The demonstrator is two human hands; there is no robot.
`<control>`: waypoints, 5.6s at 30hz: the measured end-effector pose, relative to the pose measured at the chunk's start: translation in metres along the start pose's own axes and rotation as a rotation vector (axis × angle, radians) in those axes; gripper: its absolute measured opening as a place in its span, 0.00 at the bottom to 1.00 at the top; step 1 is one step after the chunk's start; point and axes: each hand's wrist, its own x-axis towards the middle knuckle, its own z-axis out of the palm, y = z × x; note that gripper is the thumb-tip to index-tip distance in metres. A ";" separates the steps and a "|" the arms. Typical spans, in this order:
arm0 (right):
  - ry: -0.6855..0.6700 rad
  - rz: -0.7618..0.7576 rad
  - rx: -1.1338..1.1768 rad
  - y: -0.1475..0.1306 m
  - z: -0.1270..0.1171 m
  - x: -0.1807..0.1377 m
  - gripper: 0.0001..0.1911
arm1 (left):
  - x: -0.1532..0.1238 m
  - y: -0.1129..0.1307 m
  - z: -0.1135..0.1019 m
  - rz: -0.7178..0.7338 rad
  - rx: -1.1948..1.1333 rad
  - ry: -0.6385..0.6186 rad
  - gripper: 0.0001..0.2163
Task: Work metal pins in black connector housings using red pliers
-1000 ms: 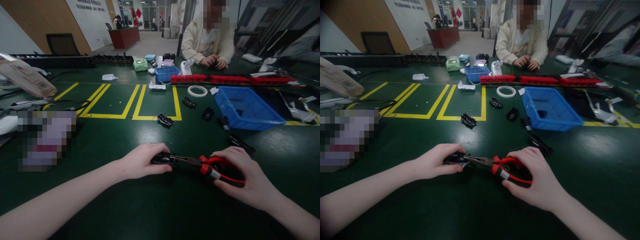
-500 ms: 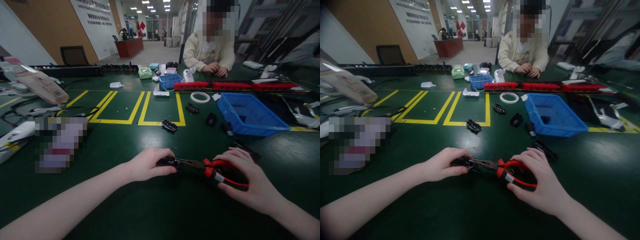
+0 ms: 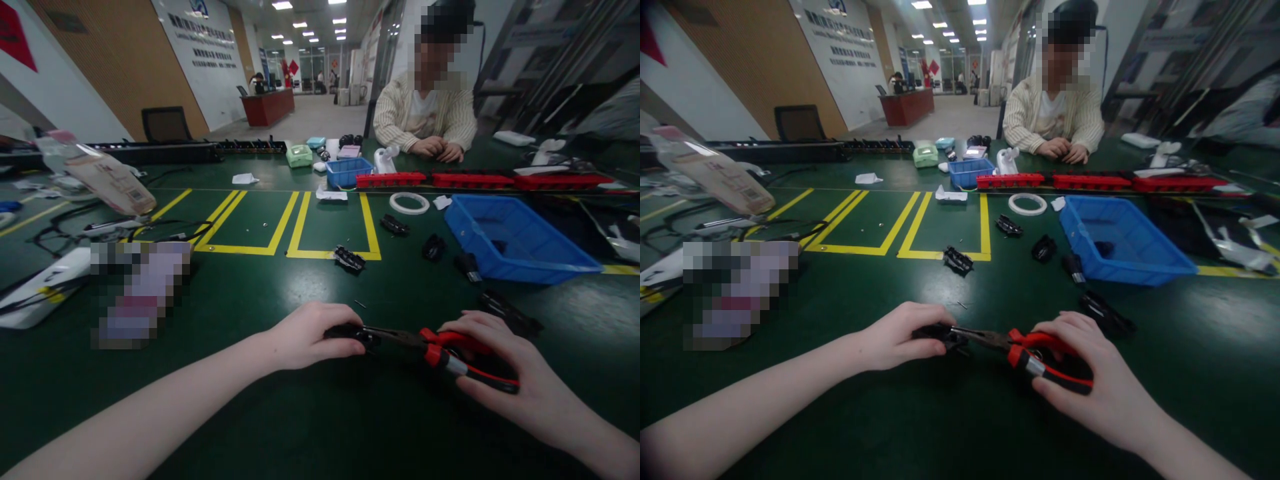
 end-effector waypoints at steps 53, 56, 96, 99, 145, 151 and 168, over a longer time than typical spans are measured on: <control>0.025 -0.077 -0.015 0.012 -0.003 0.004 0.22 | 0.004 0.009 0.010 -0.313 -0.766 0.276 0.09; -0.046 -0.150 -0.071 0.019 -0.007 0.006 0.22 | 0.003 0.012 0.008 -0.386 -0.874 0.304 0.15; 0.109 -0.340 -0.261 0.011 -0.009 0.008 0.25 | -0.003 0.010 0.011 -0.245 -0.940 -0.072 0.37; 0.137 -0.322 -0.266 0.010 -0.008 0.007 0.25 | -0.003 0.012 0.011 -0.238 -0.915 -0.068 0.36; 0.054 -0.159 -0.113 0.002 -0.004 0.004 0.23 | -0.003 0.010 0.005 -0.019 -0.189 0.106 0.32; 0.020 -0.133 -0.097 0.003 -0.003 0.004 0.22 | -0.003 0.010 0.004 -0.024 -0.196 0.104 0.32; 0.053 -0.015 0.003 -0.004 0.000 0.003 0.20 | -0.002 0.010 0.005 -0.030 -0.203 0.100 0.32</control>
